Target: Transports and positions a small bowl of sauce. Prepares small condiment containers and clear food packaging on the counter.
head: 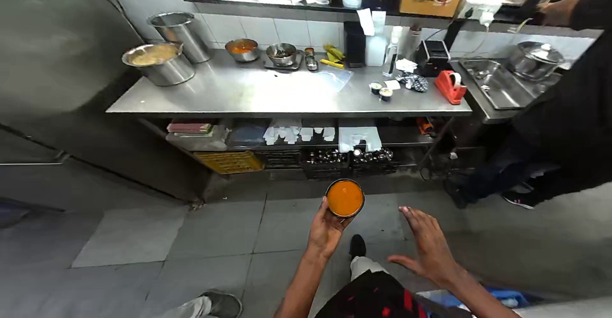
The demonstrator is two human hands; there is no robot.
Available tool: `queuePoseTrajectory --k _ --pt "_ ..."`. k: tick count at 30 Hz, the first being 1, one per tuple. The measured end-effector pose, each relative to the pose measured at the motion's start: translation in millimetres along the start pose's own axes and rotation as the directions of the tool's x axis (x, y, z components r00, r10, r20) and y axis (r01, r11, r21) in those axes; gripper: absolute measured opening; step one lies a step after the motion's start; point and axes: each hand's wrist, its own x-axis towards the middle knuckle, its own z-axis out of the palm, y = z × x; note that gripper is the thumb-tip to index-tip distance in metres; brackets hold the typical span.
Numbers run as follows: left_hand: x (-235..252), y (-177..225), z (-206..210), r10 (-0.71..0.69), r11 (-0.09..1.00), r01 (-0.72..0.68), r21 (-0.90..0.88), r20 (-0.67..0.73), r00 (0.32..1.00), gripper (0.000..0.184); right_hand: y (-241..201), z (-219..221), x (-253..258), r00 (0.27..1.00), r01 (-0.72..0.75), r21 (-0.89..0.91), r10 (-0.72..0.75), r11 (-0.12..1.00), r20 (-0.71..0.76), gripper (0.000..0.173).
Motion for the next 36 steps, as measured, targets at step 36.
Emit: queuePoseTrajectory --k 36 --pt "552 338 -17 -0.132 0.943 0.122 0.311 0.011 0.991 0.054 189 421 637 0.981 -0.134 0.616 0.018 0.776 0.192 0.132"
